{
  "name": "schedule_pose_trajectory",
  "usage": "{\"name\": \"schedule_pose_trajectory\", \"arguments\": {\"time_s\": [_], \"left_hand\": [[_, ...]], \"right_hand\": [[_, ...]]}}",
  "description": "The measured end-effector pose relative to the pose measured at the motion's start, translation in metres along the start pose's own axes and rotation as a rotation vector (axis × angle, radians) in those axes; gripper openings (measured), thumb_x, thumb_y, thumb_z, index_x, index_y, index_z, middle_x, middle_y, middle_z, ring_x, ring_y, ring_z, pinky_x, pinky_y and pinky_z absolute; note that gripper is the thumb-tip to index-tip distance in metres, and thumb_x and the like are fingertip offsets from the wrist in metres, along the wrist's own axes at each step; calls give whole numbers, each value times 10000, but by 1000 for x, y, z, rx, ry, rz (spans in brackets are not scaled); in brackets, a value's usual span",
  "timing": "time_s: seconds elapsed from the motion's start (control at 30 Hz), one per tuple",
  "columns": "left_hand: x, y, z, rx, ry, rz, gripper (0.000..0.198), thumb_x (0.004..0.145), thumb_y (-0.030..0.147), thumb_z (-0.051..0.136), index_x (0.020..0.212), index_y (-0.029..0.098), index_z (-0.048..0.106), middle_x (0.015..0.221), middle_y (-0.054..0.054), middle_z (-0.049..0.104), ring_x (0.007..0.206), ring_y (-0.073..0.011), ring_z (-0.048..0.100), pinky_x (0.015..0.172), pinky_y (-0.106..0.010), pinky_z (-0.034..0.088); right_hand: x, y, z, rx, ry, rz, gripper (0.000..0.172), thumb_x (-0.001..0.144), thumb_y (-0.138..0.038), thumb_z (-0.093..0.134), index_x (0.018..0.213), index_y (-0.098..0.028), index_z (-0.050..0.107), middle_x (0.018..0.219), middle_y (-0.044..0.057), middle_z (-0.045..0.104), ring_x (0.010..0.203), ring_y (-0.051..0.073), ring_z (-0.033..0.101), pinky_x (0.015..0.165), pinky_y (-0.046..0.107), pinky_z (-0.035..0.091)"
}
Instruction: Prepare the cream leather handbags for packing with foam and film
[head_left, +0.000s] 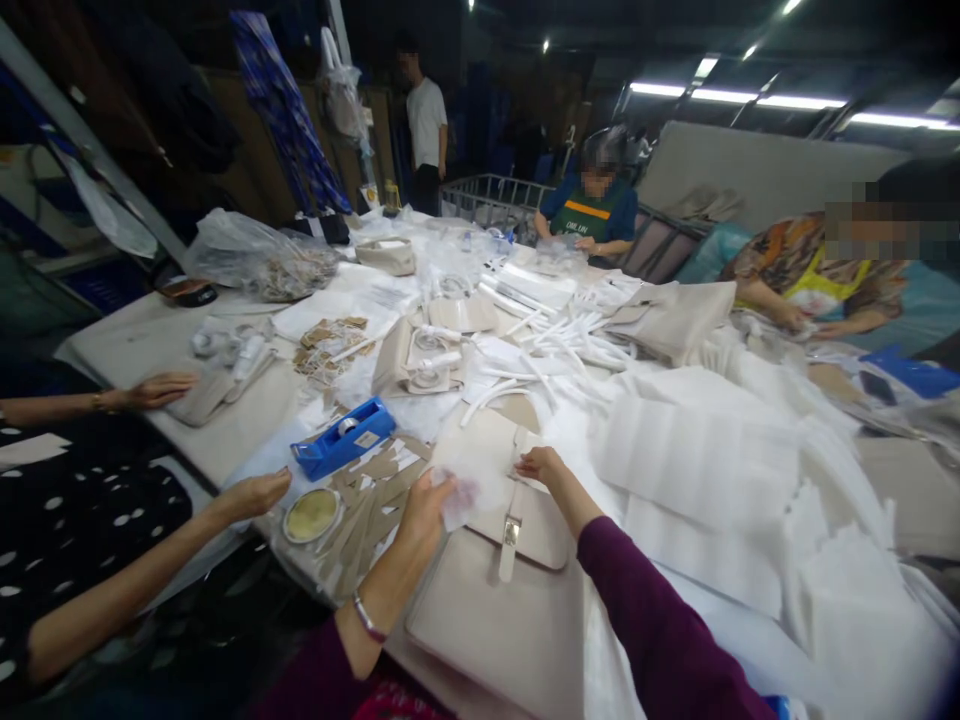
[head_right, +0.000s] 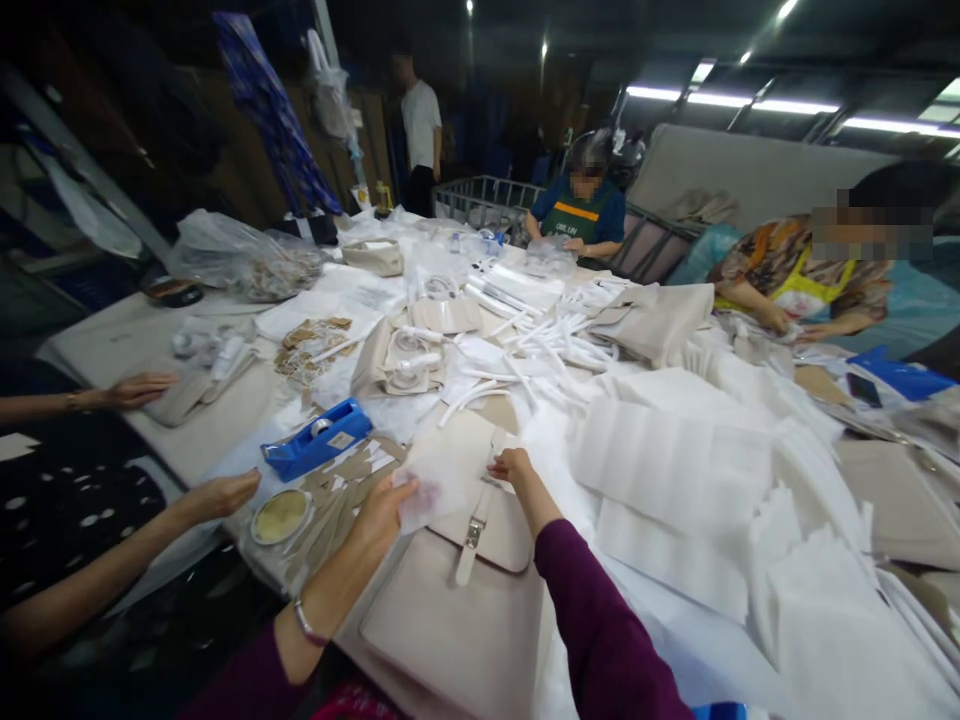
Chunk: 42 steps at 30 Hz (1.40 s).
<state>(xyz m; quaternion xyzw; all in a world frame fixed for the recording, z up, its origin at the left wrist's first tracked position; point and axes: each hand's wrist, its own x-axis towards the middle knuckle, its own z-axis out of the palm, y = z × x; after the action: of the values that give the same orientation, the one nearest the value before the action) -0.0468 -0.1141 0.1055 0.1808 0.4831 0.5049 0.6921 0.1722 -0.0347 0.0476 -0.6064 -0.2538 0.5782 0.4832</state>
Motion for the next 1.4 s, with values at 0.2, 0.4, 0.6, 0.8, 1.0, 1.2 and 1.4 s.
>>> {"name": "schedule_pose_trajectory", "arguments": {"time_s": [0.2, 0.4, 0.6, 0.8, 1.0, 1.2, 1.4], "left_hand": [[4, 0, 16, -57, 34, -14, 372, 563, 219, 754, 894, 169, 591, 828, -59, 718, 848, -260, 684, 746, -365, 549], [-4, -21, 48, -78, -9, -33, 419, 509, 203, 772, 890, 131, 614, 819, -69, 716, 849, -254, 678, 776, -356, 541], [-30, -45, 37, 29, -86, -50, 328, 583, 257, 757, 858, 107, 661, 825, -110, 720, 890, -279, 669, 786, -371, 536], [-56, -59, 17, 67, -103, 38, 313, 643, 294, 704, 892, 108, 666, 819, -112, 716, 854, -268, 674, 759, -367, 538], [-77, -66, 23, -22, -2, 94, 336, 635, 251, 684, 948, 138, 632, 879, -91, 713, 808, -236, 673, 728, -339, 530], [-82, -59, 22, 84, -68, 36, 286, 577, 198, 693, 842, 105, 640, 779, -98, 703, 700, -236, 657, 645, -335, 507], [-82, -56, 23, 27, -51, 64, 336, 571, 198, 690, 890, 114, 627, 814, -77, 703, 742, -224, 665, 696, -329, 513]], "right_hand": [[27, 6, 11, -77, -16, 231, 208, 878, -302, 587, 954, -110, 608, 896, 53, 635, 727, 139, 609, 647, 303, 527], [-22, -7, -13, -16, 22, -43, 176, 683, -286, 728, 682, -132, 642, 766, 62, 677, 631, 135, 584, 627, 275, 479], [-110, -2, -19, -247, 164, -487, 199, 704, -370, 648, 769, -199, 726, 717, 10, 645, 666, 158, 543, 602, 273, 422], [-183, 4, -11, -286, 85, -524, 187, 732, -287, 577, 831, -217, 718, 777, 15, 679, 738, 188, 582, 679, 292, 437], [-216, 13, -10, -77, -135, -340, 389, 684, -217, 524, 1031, -229, 700, 1094, 30, 677, 1050, 244, 574, 888, 345, 435], [-218, 9, -18, -13, -109, -217, 349, 695, -347, 636, 997, -182, 696, 965, 67, 706, 876, 230, 615, 766, 335, 466], [-213, 13, -21, 98, 26, -106, 440, 565, -323, 774, 955, -160, 654, 695, 21, 678, 636, 175, 608, 622, 305, 484]]}}
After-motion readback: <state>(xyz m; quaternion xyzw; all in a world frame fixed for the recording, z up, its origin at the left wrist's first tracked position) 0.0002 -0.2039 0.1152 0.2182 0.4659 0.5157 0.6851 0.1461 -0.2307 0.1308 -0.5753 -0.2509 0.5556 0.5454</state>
